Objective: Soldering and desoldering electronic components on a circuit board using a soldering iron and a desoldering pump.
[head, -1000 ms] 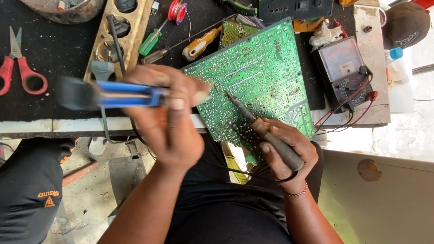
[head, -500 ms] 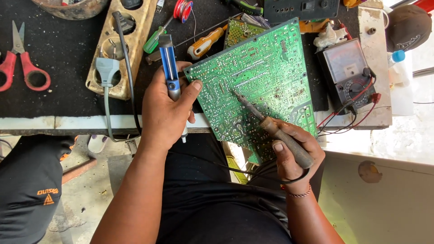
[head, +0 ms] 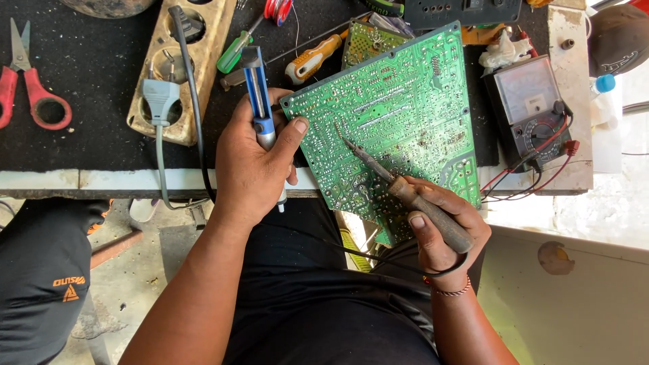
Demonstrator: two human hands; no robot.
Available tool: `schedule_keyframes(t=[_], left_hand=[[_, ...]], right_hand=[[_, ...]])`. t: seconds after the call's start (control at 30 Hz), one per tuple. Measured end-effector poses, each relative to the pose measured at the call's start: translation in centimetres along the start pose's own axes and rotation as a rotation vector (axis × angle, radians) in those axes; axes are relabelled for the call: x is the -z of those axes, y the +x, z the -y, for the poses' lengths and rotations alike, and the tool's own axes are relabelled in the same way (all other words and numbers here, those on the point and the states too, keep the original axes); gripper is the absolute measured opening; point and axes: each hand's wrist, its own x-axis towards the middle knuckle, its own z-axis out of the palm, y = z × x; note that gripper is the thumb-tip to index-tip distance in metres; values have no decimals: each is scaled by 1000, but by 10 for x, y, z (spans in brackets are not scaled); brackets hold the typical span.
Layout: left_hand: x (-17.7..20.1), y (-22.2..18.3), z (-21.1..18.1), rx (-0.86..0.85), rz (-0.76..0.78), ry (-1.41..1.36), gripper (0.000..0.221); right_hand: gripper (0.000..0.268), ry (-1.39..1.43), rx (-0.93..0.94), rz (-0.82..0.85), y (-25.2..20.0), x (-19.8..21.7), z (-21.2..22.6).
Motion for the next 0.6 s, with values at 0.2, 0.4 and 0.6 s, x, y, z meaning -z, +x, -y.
schedule_keyframes(t=[0.2, 0.4, 0.6], left_hand=[[0, 0, -1, -16, 2, -3, 30], [-1, 0, -1, -4, -7, -8, 31], [-1, 0, 1, 2, -7, -17, 31]], right_hand=[[34, -19, -4, 0, 1, -1, 2], [32, -65, 16, 33, 3, 0, 4], [29, -58, 29, 67, 4, 0, 5]])
